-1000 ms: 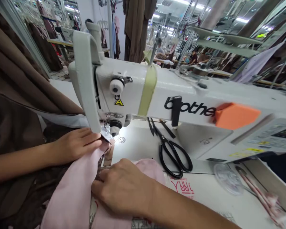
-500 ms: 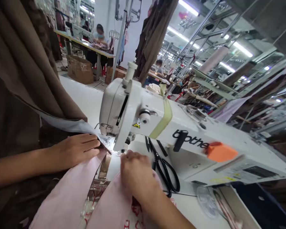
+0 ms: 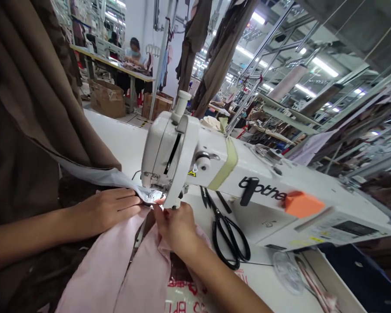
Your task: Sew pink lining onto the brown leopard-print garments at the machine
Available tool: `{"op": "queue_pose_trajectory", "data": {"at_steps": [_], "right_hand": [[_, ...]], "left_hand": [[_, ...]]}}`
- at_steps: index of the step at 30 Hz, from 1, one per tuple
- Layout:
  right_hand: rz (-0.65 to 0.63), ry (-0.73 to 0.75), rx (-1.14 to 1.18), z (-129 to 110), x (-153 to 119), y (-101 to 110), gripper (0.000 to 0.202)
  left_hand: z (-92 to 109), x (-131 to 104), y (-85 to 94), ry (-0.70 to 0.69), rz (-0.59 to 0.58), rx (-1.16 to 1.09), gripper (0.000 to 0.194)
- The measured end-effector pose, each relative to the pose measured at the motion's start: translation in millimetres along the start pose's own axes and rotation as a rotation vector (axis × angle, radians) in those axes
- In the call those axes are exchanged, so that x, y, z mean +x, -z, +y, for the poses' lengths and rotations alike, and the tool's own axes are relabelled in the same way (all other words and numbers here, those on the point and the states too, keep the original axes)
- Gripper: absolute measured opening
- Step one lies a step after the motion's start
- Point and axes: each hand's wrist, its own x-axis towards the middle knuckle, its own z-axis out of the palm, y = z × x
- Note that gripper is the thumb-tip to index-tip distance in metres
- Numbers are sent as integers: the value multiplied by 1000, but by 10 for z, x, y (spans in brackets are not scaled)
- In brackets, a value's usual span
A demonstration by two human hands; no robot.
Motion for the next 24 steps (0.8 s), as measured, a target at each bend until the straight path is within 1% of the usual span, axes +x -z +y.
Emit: {"op": "queue_pose_trajectory", "data": {"at_steps": [3, 9, 14, 18, 20, 21, 24], "right_hand": [[24, 11, 41, -4, -4, -4, 19], [26, 1, 80, 25, -11, -51, 25], [1, -4, 78, 56, -17, -95, 26], [-46, 15, 70, 10, -6, -53, 21], [-97, 66, 44, -43, -6, 1, 17], [-140, 117, -10, -76, -8, 32, 16], [-306, 319, -303, -179, -16, 112, 13]], "left_hand": [[-2, 4, -1, 1, 1, 4, 29], [-11, -24, -31, 10, 3, -4, 32], [-10, -27, -28, 24, -11, -2, 28], [31, -16, -35, 33, -13, 0, 31], [68, -4, -31, 47, -21, -4, 30], [87, 3, -26, 52, -26, -4, 28], [122, 9, -21, 64, -47, -6, 26]]}}
